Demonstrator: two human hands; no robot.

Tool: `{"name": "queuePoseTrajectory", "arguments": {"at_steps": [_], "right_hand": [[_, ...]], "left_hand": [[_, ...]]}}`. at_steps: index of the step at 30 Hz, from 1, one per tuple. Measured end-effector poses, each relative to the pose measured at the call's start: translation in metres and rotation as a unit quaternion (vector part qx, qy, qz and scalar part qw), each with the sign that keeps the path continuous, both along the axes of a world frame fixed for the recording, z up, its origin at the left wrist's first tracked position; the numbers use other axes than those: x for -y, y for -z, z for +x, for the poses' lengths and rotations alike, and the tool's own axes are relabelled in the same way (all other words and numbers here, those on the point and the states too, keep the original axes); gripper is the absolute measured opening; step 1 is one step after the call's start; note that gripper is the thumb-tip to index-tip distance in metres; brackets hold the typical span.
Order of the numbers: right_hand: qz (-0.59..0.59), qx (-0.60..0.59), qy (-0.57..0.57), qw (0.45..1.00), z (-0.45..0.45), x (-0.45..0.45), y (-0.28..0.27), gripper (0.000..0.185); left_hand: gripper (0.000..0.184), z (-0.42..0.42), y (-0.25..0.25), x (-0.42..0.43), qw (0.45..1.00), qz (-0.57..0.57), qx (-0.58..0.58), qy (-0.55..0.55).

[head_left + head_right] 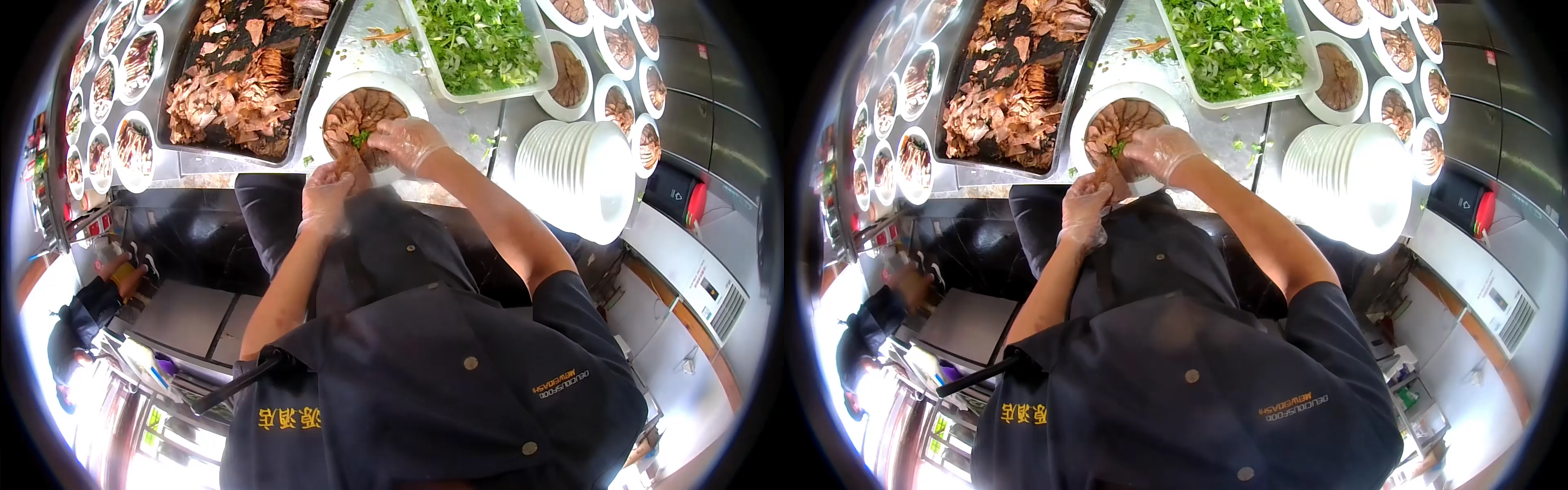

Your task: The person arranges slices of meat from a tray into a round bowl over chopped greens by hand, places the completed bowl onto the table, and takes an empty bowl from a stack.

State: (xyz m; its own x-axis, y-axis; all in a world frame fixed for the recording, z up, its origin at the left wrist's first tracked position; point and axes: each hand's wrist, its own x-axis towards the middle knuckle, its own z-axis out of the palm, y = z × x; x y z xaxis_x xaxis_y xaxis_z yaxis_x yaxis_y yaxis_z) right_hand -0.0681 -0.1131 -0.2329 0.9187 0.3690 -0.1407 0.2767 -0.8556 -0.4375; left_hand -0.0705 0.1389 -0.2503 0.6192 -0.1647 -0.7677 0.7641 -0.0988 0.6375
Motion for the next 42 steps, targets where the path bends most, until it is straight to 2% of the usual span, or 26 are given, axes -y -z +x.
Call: {"name": "queuePoseTrajectory", "arguments": {"at_steps": [5, 7, 11, 15, 17, 18, 20, 22, 23, 25, 26, 28, 29, 31, 32, 34, 37, 39, 42], "right_hand": [[-0.018, -0.045, -0.024, 0.999, 0.015, -0.006, -0.021, 0.017], [-0.094, -0.163, -0.064, 0.980, 0.028, -0.011, -0.036, 0.025], [-0.111, -0.198, -0.062, 0.972, 0.035, -0.013, -0.032, 0.023], [-0.065, -0.198, -0.080, 0.975, 0.036, -0.003, -0.030, 0.016], [-0.066, -0.203, -0.100, 0.972, 0.035, 0.008, -0.026, 0.013], [-0.031, -0.191, -0.091, 0.977, 0.032, 0.014, -0.021, 0.010], [0.003, -0.179, -0.082, 0.980, 0.023, 0.023, -0.012, 0.007], [0.076, -0.141, -0.034, 0.986, 0.016, 0.028, -0.007, 0.007], [0.075, -0.142, -0.033, 0.986, 0.012, 0.030, -0.003, 0.007], [0.129, -0.064, -0.006, 0.990, 0.003, 0.031, 0.007, 0.010], [0.129, -0.064, -0.005, 0.990, -0.002, 0.029, 0.013, 0.010], [0.171, -0.017, 0.071, 0.983, -0.011, 0.018, 0.013, 0.009], [0.171, -0.017, 0.073, 0.982, -0.018, 0.012, 0.013, 0.009], [0.147, 0.011, 0.198, 0.969, -0.031, -0.004, -0.001, 0.012], [0.174, 0.029, 0.239, 0.955, -0.041, -0.013, 0.008, 0.015], [0.174, 0.056, 0.243, 0.953, -0.052, -0.026, 0.004, 0.017], [0.175, 0.101, 0.240, 0.950, -0.061, -0.044, 0.013, 0.020], [0.142, 0.156, 0.258, 0.943, -0.062, -0.052, 0.020, 0.019], [0.128, 0.163, 0.270, 0.940, -0.063, -0.055, 0.025, 0.018]], "left_hand": [[0.050, -0.005, 0.015, -0.003, 0.998, 0.045, 0.028, 0.040], [0.050, -0.006, 0.018, -0.004, 0.997, 0.055, 0.028, 0.049], [0.048, -0.007, 0.016, -0.003, 0.997, 0.055, 0.016, 0.061], [0.048, -0.008, 0.009, -0.005, 0.995, 0.060, 0.020, 0.079], [0.043, -0.009, 0.012, -0.005, 0.980, 0.125, 0.069, 0.136], [0.043, -0.010, 0.015, -0.003, 0.980, 0.125, 0.068, 0.136], [0.035, -0.012, 0.022, 0.007, 0.966, 0.162, 0.146, 0.136], [0.032, -0.009, 0.006, 0.023, 0.961, 0.182, 0.154, 0.138], [0.030, -0.006, -0.005, 0.032, 0.955, 0.203, 0.162, 0.141], [0.025, -0.007, -0.007, 0.040, 0.952, 0.202, 0.183, 0.137], [0.025, -0.007, -0.003, 0.043, 0.953, 0.192, 0.196, 0.130], [0.025, -0.008, -0.002, 0.046, 0.953, 0.181, 0.207, 0.126], [0.024, -0.009, -0.001, 0.047, 0.953, 0.183, 0.204, 0.128], [0.023, -0.011, 0.002, 0.047, 0.953, 0.185, 0.201, 0.131], [0.024, -0.014, 0.005, 0.045, 0.955, 0.167, 0.214, 0.121], [0.024, -0.014, 0.003, 0.043, 0.956, 0.149, 0.226, 0.113], [0.028, -0.012, 0.000, 0.037, 0.941, 0.189, 0.241, 0.143], [0.028, -0.011, 0.000, 0.036, 0.932, 0.121, 0.323, 0.116], [0.028, -0.011, 0.005, 0.036, 0.929, 0.145, 0.316, 0.125]]}}
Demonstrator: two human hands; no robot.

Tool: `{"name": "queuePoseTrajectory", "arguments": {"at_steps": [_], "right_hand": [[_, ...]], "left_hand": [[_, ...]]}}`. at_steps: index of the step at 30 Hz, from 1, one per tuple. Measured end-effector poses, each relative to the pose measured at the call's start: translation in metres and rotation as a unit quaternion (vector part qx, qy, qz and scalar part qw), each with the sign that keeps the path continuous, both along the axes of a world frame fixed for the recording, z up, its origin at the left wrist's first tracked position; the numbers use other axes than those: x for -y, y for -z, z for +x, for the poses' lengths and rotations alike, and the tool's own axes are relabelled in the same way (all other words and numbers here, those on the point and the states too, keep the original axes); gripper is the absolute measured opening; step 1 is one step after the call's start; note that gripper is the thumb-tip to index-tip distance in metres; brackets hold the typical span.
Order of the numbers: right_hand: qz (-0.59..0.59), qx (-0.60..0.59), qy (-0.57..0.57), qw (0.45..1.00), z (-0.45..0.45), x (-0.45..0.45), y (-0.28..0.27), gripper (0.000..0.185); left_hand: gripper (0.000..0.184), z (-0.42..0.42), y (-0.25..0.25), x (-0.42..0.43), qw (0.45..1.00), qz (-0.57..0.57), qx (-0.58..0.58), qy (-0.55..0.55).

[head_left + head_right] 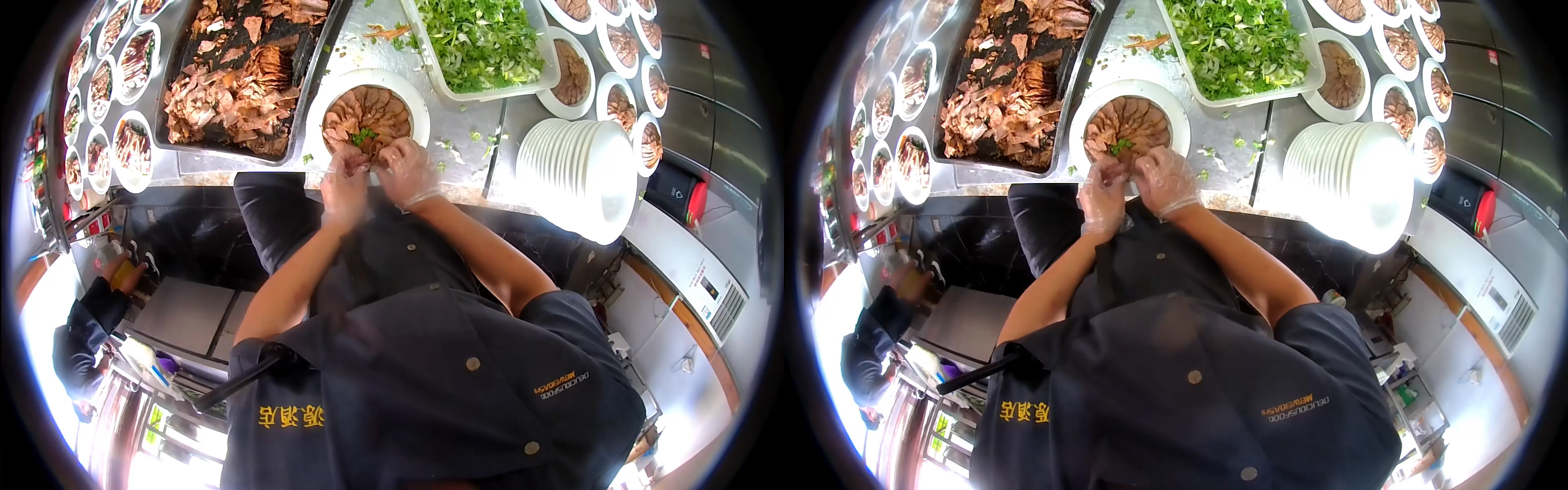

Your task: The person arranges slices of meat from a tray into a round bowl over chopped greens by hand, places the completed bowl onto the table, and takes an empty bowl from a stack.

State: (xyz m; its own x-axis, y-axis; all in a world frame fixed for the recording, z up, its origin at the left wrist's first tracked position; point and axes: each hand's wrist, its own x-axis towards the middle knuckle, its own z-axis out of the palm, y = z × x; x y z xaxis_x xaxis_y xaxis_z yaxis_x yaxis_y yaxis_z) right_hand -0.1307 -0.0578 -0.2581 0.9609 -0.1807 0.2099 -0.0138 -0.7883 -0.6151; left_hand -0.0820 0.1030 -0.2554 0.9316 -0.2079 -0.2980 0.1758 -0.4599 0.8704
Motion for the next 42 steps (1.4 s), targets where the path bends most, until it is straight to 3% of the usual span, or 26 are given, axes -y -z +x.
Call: {"name": "queuePoseTrajectory", "arguments": {"at_steps": [4, 6, 7, 9, 10, 13, 14, 16, 19, 21, 22, 25, 28, 30, 31, 33, 34, 35, 38, 40, 42], "right_hand": [[-0.028, 0.003, -0.014, 1.000, 0.000, 0.000, 0.013, 0.018], [-0.052, -0.054, -0.018, 0.997, -0.002, 0.006, 0.017, 0.017], [-0.054, -0.054, -0.016, 0.997, -0.004, 0.011, 0.017, 0.017], [0.027, -0.049, -0.035, 0.998, -0.005, 0.018, 0.010, 0.017], [0.028, -0.047, -0.036, 0.998, -0.003, 0.016, 0.005, 0.017], [0.041, 0.036, 0.018, 0.998, 0.006, 0.012, -0.003, 0.023], [0.039, 0.067, 0.011, 0.997, 0.011, 0.010, -0.001, 0.027], [0.048, 0.114, -0.033, 0.992, 0.018, 0.014, 0.005, 0.039], [0.017, 0.109, -0.079, 0.991, 0.039, 0.012, -0.004, 0.043], [-0.024, 0.062, -0.091, 0.994, 0.048, 0.010, -0.012, 0.048], [-0.053, 0.046, -0.120, 0.990, 0.056, 0.013, -0.006, 0.050], [-0.096, 0.055, -0.174, 0.979, 0.067, 0.025, 0.011, 0.044], [-0.035, 0.094, -0.215, 0.972, 0.068, 0.031, 0.025, 0.037], [0.071, 0.101, -0.179, 0.976, 0.065, 0.030, 0.028, 0.032], [0.069, 0.100, -0.182, 0.976, 0.067, 0.027, 0.026, 0.032], [0.149, 0.115, 0.042, 0.981, 0.074, 0.012, 0.021, 0.028], [0.133, 0.094, 0.099, 0.982, 0.079, 0.006, 0.026, 0.027], [0.132, 0.098, 0.098, 0.982, 0.082, 0.003, 0.031, 0.027], [0.142, 0.084, 0.068, 0.984, 0.087, -0.002, 0.039, 0.030], [0.141, 0.097, 0.092, 0.981, 0.087, -0.005, 0.036, 0.030], [0.133, 0.111, 0.116, 0.978, 0.088, -0.009, 0.038, 0.032]], "left_hand": [[0.026, -0.001, 0.008, -0.005, 0.998, -0.008, 0.053, -0.012], [0.035, 0.003, 0.006, -0.010, 0.987, 0.081, 0.119, 0.073], [0.035, 0.004, 0.002, -0.008, 0.987, 0.079, 0.119, 0.074], [0.048, 0.009, -0.004, -0.007, 0.939, 0.179, 0.283, 0.079], [0.048, 0.010, -0.002, -0.007, 0.938, 0.180, 0.285, 0.078], [0.083, 0.011, 0.008, -0.003, 0.950, 0.188, 0.231, 0.091], [0.092, 0.012, 0.009, -0.006, 0.941, 0.202, 0.232, 0.140], [0.090, 0.012, 0.006, 0.000, 0.938, 0.214, 0.217, 0.165], [0.086, 0.017, 0.012, 0.002, 0.931, 0.227, 0.172, 0.227], [0.082, 0.017, 0.012, 0.000, 0.952, 0.128, 0.205, 0.191], [0.075, 0.021, -0.012, 0.011, 0.984, 0.042, 0.119, 0.123], [0.070, 0.023, 0.000, 0.004, 0.982, 0.081, 0.165, 0.040], [0.060, 0.039, 0.014, 0.009, 0.981, 0.061, 0.183, 0.032], [0.048, 0.052, 0.039, 0.023, 0.976, -0.009, 0.217, 0.001], [0.048, 0.057, 0.057, 0.031, 0.976, -0.011, 0.217, -0.003], [0.044, 0.065, 0.083, 0.046, 0.968, -0.073, 0.230, -0.063], [0.040, 0.069, 0.078, 0.059, 0.969, -0.110, 0.183, -0.122], [0.033, 0.068, 0.071, 0.064, 0.972, -0.082, 0.189, -0.112], [0.034, 0.070, 0.057, 0.063, 0.973, 0.013, 0.219, -0.071], [0.038, 0.076, 0.064, 0.064, 0.937, -0.275, 0.058, -0.206], [0.037, 0.078, 0.065, 0.055, 0.978, -0.114, 0.153, -0.087]]}}
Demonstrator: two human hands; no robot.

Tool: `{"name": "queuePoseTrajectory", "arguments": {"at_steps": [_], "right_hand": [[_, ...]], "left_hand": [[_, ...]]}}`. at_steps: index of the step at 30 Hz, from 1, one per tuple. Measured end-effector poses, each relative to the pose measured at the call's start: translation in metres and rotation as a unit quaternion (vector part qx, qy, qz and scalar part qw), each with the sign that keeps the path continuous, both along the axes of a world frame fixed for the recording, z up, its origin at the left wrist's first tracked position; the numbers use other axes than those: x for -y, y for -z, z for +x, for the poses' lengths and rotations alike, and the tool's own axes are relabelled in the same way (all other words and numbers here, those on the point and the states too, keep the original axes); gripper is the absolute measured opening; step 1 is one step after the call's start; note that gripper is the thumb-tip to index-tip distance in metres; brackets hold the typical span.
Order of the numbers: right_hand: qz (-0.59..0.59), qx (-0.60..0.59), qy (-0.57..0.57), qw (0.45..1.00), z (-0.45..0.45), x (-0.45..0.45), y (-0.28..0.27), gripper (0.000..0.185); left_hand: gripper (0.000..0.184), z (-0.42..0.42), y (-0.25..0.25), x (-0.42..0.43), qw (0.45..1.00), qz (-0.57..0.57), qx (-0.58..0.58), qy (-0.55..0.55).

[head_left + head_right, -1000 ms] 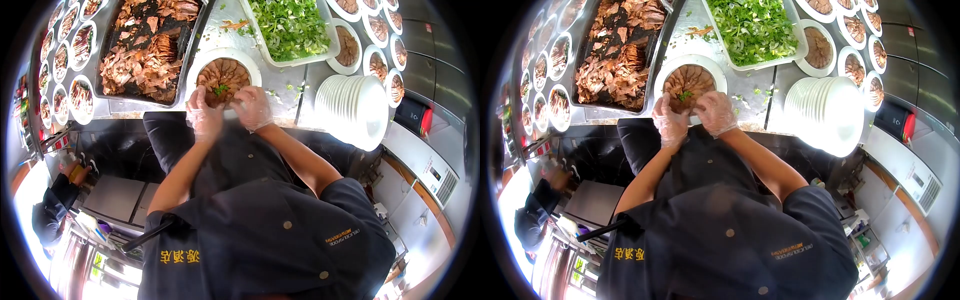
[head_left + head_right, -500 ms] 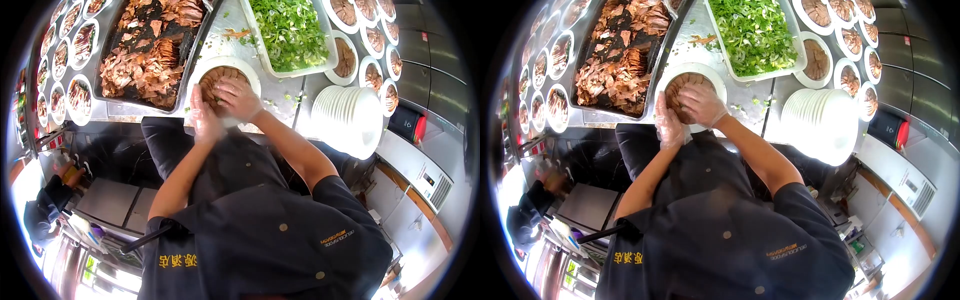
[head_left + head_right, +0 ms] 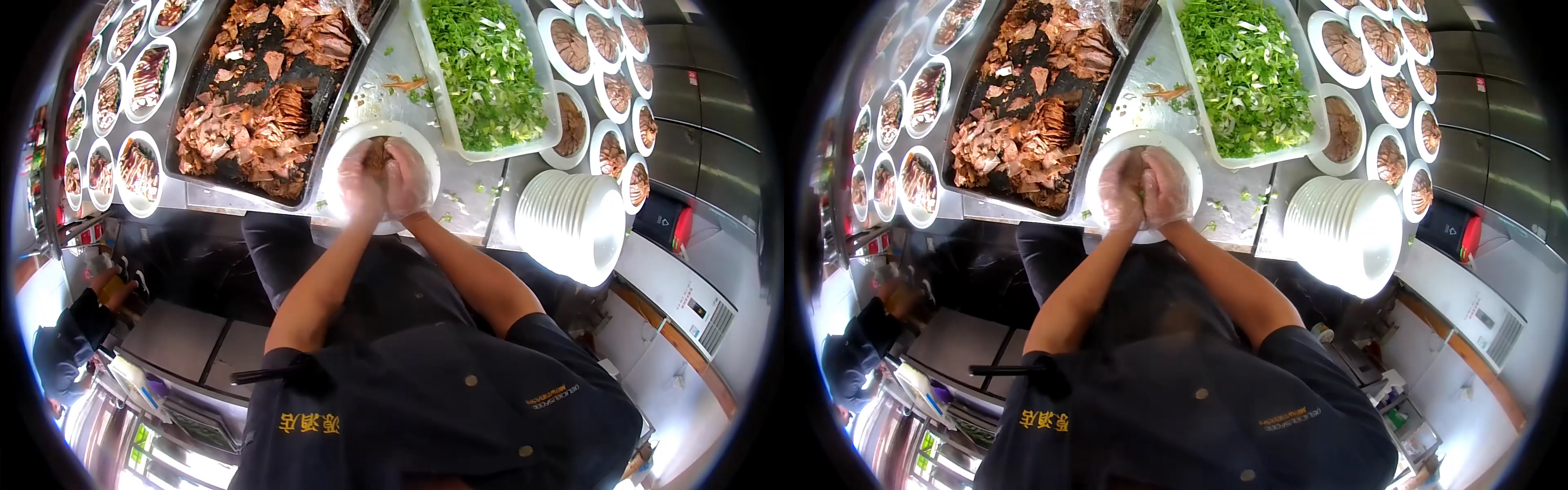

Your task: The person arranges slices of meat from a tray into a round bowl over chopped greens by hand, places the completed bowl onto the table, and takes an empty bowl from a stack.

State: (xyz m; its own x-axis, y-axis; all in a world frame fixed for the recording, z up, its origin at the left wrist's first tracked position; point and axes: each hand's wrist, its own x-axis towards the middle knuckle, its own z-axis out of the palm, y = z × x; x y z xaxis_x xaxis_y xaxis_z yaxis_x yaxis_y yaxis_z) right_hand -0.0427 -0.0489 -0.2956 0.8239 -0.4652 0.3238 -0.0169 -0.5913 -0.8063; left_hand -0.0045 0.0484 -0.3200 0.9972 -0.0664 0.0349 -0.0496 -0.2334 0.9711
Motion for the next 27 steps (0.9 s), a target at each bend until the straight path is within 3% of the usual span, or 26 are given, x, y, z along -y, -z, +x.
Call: {"name": "queuePoseTrajectory", "arguments": {"at_steps": [1, 2, 9, 10, 11, 12, 13, 14, 15, 16, 17, 19, 21, 23, 25, 26, 27], "right_hand": [[0.004, 0.000, 0.000, 1.000, 0.001, 0.001, 0.002, 0.032], [-0.011, -0.014, -0.032, 0.999, 0.003, 0.004, 0.005, 0.033], [-0.045, -0.022, -0.071, 0.996, 0.013, 0.006, -0.004, 0.029], [-0.038, -0.036, -0.059, 0.997, 0.012, 0.006, -0.015, 0.027], [-0.030, -0.050, -0.047, 0.997, 0.010, 0.004, -0.028, 0.024], [-0.047, -0.024, -0.033, 0.998, 0.008, 0.002, -0.036, 0.022], [-0.046, -0.019, -0.034, 0.998, 0.009, -0.002, -0.044, 0.022], [-0.046, -0.013, -0.047, 0.998, 0.011, -0.007, -0.051, 0.022], [-0.045, -0.009, -0.056, 0.997, 0.014, -0.012, -0.059, 0.022], [-0.032, -0.055, -0.109, 0.992, 0.023, -0.015, -0.073, 0.027], [-0.031, -0.056, -0.100, 0.993, 0.035, -0.023, -0.080, 0.027], [-0.076, -0.117, -0.175, 0.975, 0.065, -0.049, -0.082, 0.033], [-0.078, -0.128, -0.176, 0.973, 0.089, -0.069, -0.079, 0.039], [-0.194, -0.128, -0.164, 0.959, 0.105, -0.086, -0.082, 0.040], [-0.223, -0.135, -0.159, 0.952, 0.120, -0.093, -0.061, 0.033], [-0.251, -0.180, -0.159, 0.938, 0.123, -0.094, -0.056, 0.027], [-0.276, -0.229, -0.158, 0.920, 0.124, -0.098, -0.052, 0.021]], "left_hand": [[0.037, 0.003, -0.020, -0.003, 0.990, 0.114, 0.060, 0.060], [0.038, 0.004, -0.003, -0.005, 0.994, 0.060, 0.063, 0.059], [0.033, 0.020, -0.041, -0.022, 0.996, 0.049, -0.031, 0.067], [0.030, 0.028, -0.054, -0.032, 0.997, 0.028, -0.024, 0.069], [0.025, 0.045, -0.066, -0.050, 0.992, 0.070, 0.063, 0.082], [0.026, 0.059, -0.030, -0.062, 0.961, -0.276, -0.028, 0.017], [0.027, 0.081, -0.043, -0.091, 0.999, 0.013, 0.047, -0.003], [0.028, 0.104, -0.073, -0.109, 0.981, 0.188, -0.036, -0.031], [0.037, 0.128, -0.103, -0.128, 0.925, 0.359, -0.121, -0.025], [0.045, 0.144, -0.101, -0.146, 0.890, 0.453, -0.052, 0.001], [0.047, 0.158, -0.063, -0.180, 0.850, 0.510, 0.117, 0.054], [0.047, 0.166, -0.072, -0.197, 0.803, 0.579, 0.063, 0.124], [0.043, 0.184, -0.060, -0.215, 0.814, 0.547, 0.049, 0.188], [0.039, 0.193, -0.046, -0.236, 0.821, 0.514, 0.026, 0.248], [0.025, 0.199, -0.056, -0.247, 0.882, 0.398, -0.039, 0.250], [0.015, 0.199, -0.058, -0.253, 0.928, 0.308, 0.021, 0.206], [0.015, 0.205, -0.054, -0.261, 0.927, 0.306, 0.015, 0.218]]}}
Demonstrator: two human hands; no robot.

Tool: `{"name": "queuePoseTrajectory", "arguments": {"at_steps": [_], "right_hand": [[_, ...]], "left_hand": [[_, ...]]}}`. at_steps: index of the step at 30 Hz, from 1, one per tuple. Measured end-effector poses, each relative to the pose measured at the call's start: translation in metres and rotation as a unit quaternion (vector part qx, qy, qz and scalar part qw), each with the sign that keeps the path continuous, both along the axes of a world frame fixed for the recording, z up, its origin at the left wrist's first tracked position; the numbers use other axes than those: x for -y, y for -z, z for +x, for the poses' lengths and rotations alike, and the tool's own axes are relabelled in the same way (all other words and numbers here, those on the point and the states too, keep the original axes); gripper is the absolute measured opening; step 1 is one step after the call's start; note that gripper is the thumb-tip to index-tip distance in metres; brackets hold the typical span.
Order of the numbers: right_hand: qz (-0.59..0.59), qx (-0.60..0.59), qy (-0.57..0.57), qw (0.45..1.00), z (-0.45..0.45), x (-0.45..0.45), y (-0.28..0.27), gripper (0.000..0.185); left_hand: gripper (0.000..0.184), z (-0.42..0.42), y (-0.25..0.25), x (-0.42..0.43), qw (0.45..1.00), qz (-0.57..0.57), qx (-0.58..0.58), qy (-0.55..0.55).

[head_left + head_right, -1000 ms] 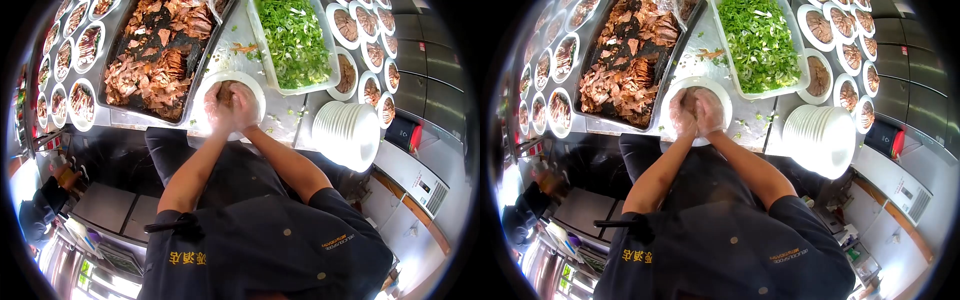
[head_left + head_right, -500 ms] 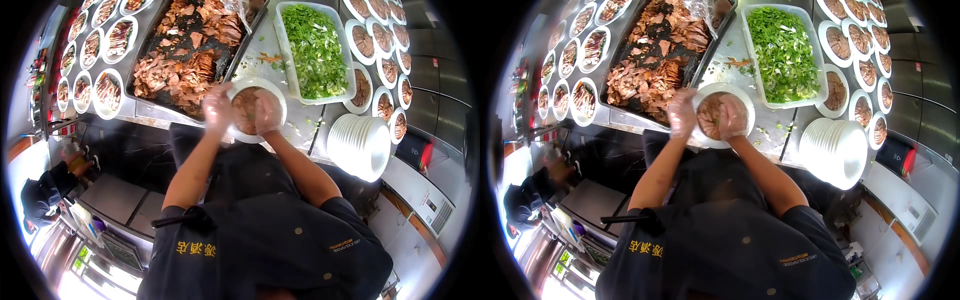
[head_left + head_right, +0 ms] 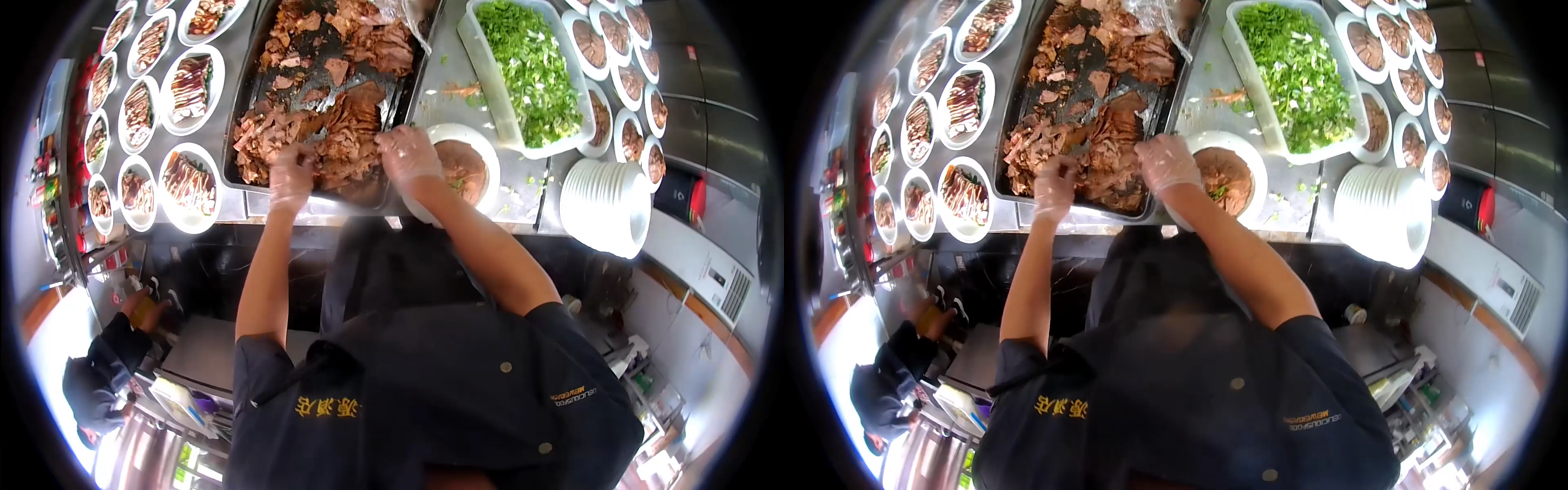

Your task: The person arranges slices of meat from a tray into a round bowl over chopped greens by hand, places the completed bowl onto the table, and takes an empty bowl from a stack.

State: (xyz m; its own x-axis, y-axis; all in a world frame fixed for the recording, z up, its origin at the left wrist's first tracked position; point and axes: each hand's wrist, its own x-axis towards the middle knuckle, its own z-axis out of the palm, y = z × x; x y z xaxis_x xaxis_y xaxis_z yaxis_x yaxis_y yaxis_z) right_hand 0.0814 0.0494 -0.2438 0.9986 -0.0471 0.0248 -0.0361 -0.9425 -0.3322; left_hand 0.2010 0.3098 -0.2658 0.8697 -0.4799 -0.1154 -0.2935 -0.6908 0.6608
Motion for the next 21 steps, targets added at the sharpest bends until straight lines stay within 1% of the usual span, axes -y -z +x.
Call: {"name": "queuePoseTrajectory", "arguments": {"at_steps": [1, 2, 3, 4, 5, 6, 7, 8, 9, 10, 11, 12, 13, 14, 15, 16, 17, 18, 19, 20, 21], "right_hand": [[-0.010, -0.062, 0.023, 0.998, 0.007, -0.004, -0.011, 0.011], [-0.010, -0.069, 0.028, 0.997, 0.003, -0.012, -0.019, 0.011], [-0.002, -0.039, 0.038, 0.999, 0.001, -0.016, -0.026, 0.012], [0.005, -0.009, 0.049, 0.999, 0.001, -0.018, -0.032, 0.013], [0.043, -0.034, 0.009, 0.998, 0.003, -0.022, -0.036, 0.020], [0.042, -0.038, 0.017, 0.998, 0.000, -0.033, -0.026, 0.020], [0.076, -0.040, -0.053, 0.995, -0.003, -0.048, -0.004, 0.024], [0.110, -0.042, -0.121, 0.986, -0.002, -0.063, 0.009, 0.029], [0.026, -0.155, -0.133, 0.979, 0.005, -0.081, -0.015, 0.042], [0.026, -0.158, -0.127, 0.979, 0.009, -0.095, -0.023, 0.042], [-0.038, -0.183, -0.128, 0.974, 0.015, -0.106, -0.028, 0.045], [-0.103, -0.205, -0.130, 0.965, 0.025, -0.112, -0.031, 0.048], [-0.071, -0.308, -0.134, 0.939, 0.038, -0.115, -0.033, 0.052], [-0.066, -0.313, -0.128, 0.939, 0.038, -0.115, -0.032, 0.052], [-0.035, -0.311, -0.131, 0.941, 0.035, -0.113, -0.029, 0.050], [-0.010, -0.303, -0.132, 0.944, 0.034, -0.108, -0.026, 0.049], [0.031, -0.209, -0.073, 0.975, 0.021, -0.109, 0.000, 0.042], [0.030, -0.208, -0.065, 0.976, 0.017, -0.106, 0.002, 0.042], [0.156, -0.122, -0.002, 0.980, 0.011, -0.102, 0.004, 0.035], [0.279, -0.032, 0.060, 0.958, 0.006, -0.099, 0.007, 0.028], [0.278, -0.032, 0.066, 0.958, 0.002, -0.102, -0.004, 0.028]], "left_hand": [[0.016, 0.005, 0.003, -0.012, 0.993, -0.052, -0.084, -0.059], [0.017, 0.012, 0.006, -0.022, 0.974, -0.104, -0.161, -0.120], [0.015, 0.018, -0.011, -0.023, 0.973, -0.065, -0.178, -0.131], [0.015, 0.027, -0.009, -0.027, 0.974, -0.069, -0.179, -0.123], [0.014, 0.031, -0.005, -0.035, 0.938, -0.136, -0.273, -0.162], [0.014, 0.035, -0.002, -0.041, 0.888, -0.200, -0.363, -0.199], [0.015, 0.041, 0.002, -0.044, 0.871, -0.219, -0.393, -0.198], [0.015, 0.049, 0.005, -0.047, 0.871, -0.217, -0.398, -0.190], [0.015, 0.054, 0.007, -0.053, 0.838, -0.260, -0.444, -0.182], [0.015, 0.057, 0.009, -0.057, 0.800, -0.302, -0.488, -0.175], [0.017, 0.057, 0.000, -0.054, 0.782, -0.324, -0.502, -0.177], [0.017, 0.063, -0.003, -0.049, 0.784, -0.326, -0.501, -0.170], [0.020, 0.065, -0.006, -0.047, 0.750, -0.362, -0.523, -0.183], [0.023, 0.063, -0.009, -0.050, 0.713, -0.391, -0.547, -0.198], [0.023, 0.060, -0.011, -0.055, 0.714, -0.382, -0.553, -0.195], [0.025, 0.062, -0.011, -0.057, 0.730, -0.364, -0.548, -0.185], [0.027, 0.066, -0.010, -0.055, 0.746, -0.348, -0.541, -0.172], [0.029, 0.069, -0.007, -0.055, 0.761, -0.331, -0.534, -0.162], [0.035, 0.074, 0.003, -0.062, 0.783, -0.291, -0.535, -0.127], [0.035, 0.077, 0.011, -0.062, 0.783, -0.289, -0.537, -0.123], [0.040, 0.079, 0.013, -0.058, 0.870, -0.186, -0.453, -0.054]]}}
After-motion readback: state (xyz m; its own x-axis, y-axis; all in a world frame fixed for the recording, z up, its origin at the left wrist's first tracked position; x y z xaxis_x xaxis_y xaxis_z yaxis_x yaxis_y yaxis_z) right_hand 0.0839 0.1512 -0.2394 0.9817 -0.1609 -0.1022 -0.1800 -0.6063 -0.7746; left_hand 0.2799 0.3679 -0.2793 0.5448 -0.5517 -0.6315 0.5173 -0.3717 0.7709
